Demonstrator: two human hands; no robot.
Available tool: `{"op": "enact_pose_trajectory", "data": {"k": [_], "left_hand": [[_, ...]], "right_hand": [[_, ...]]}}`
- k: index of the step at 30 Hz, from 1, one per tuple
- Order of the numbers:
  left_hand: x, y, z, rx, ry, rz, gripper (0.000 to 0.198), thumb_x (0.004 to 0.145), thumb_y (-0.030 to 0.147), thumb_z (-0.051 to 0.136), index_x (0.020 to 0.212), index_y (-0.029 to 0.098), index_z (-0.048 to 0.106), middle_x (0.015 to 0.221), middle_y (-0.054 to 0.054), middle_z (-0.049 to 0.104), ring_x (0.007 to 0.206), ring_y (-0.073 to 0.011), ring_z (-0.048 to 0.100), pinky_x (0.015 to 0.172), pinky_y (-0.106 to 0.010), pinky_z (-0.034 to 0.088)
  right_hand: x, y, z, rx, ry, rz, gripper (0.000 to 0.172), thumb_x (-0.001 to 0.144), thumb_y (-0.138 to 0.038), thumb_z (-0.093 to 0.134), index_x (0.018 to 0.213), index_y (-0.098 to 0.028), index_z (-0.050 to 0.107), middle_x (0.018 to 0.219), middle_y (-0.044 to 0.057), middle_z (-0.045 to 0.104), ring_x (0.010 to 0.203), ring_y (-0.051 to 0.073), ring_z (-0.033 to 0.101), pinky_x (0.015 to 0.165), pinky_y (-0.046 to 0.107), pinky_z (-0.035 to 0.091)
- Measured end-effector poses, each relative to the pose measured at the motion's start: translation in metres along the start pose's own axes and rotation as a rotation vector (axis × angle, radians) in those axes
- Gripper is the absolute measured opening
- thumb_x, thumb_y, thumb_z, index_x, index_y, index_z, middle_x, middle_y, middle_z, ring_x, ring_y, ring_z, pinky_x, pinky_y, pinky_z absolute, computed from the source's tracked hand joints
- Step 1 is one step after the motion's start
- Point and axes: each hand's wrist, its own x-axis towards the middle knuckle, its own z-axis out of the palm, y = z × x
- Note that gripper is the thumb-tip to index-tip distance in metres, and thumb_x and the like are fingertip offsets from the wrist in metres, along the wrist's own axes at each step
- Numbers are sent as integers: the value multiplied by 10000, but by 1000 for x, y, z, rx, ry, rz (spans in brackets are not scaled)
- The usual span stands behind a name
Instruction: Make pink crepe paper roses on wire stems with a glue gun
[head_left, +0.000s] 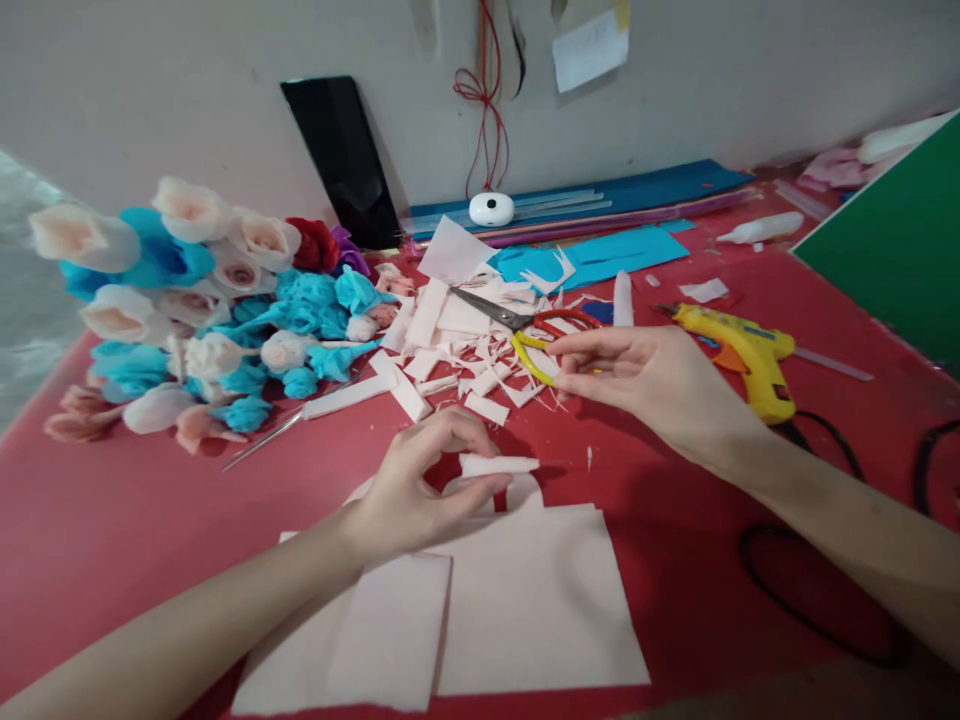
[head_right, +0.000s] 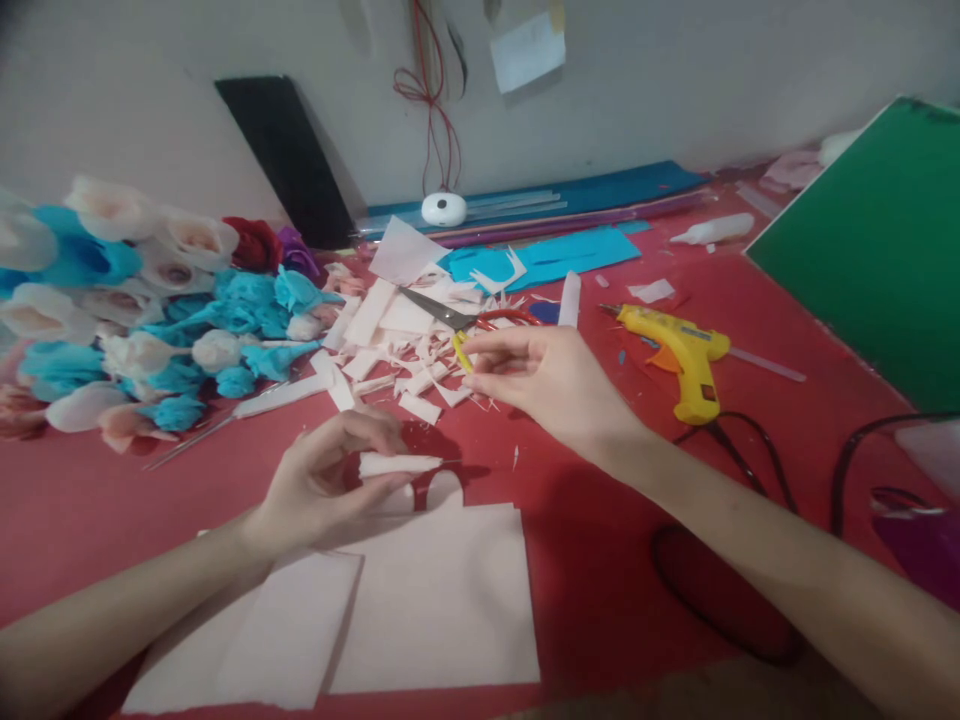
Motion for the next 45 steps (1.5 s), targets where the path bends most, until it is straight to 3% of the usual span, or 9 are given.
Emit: {"op": "enact_pose_trajectory", "data": {"k": [5, 11, 17, 23, 26, 31, 39, 45], "left_hand": [[1, -1, 1, -8, -13, 5, 170, 727, 120, 624, 818, 185, 496, 764, -18, 572, 733, -131, 550, 654, -253, 440], [-1, 0, 0, -4, -10, 8, 181, 720, 112, 630, 818, 183, 495, 753, -14, 571, 725, -127, 549, 651, -249, 439], [2, 0, -1, 5, -13, 22, 145, 743, 129, 614, 808, 181, 495, 754, -19, 576, 741, -130, 555, 657, -248, 443], [1, 0, 0, 5, -15, 16, 149, 736, 142, 618, 812, 185, 498, 760, -18, 573, 736, -130, 548, 648, -249, 441], [2, 0, 0, 9, -19, 13, 139, 743, 138, 610, 815, 185, 500, 763, -19, 576, 747, -132, 555, 648, -245, 441], [2, -1, -1, 11, -21, 12, 155, 739, 134, 624, 817, 186, 500, 762, -17, 578, 755, -131, 562, 666, -246, 446], [0, 1, -1, 1, -10, 18, 141, 736, 141, 622, 807, 180, 507, 749, -21, 578, 721, -130, 558, 640, -249, 451], [1, 1, -1, 22, -7, 26, 146, 730, 128, 625, 803, 181, 510, 743, -25, 584, 737, -142, 573, 639, -255, 456]], "right_hand": [[-1, 2, -3, -24, -89, -21, 169, 745, -261, 644, 899, -211, 691, 788, 14, 667, 667, 97, 622, 564, 149, 498], [2, 10, -4, 104, -130, 9, 233, 779, -411, 610, 818, -189, 672, 688, 27, 640, 698, 128, 622, 562, 176, 495], [3, 13, -3, 198, -180, -11, 222, 810, -376, 587, 775, -169, 658, 744, 16, 625, 628, 81, 596, 620, 190, 500], [1, 12, -5, 101, -83, -19, 215, 702, -345, 700, 663, -151, 614, 572, 0, 583, 522, 76, 537, 464, 159, 428], [2, 11, -3, 118, -105, -11, 247, 738, -365, 662, 657, -140, 598, 580, 6, 580, 492, 79, 532, 419, 164, 417], [4, 9, -2, 212, -176, 23, 276, 803, -384, 586, 733, -121, 632, 669, 36, 617, 539, 95, 580, 480, 184, 483], [2, 7, -4, 0, -74, 30, 257, 631, -339, 739, 627, -136, 582, 545, 8, 570, 465, 86, 523, 440, 181, 434], [4, 1, -5, -177, -124, 31, 252, 808, -343, 554, 713, -126, 639, 597, 25, 593, 428, 79, 523, 434, 194, 422]]}}
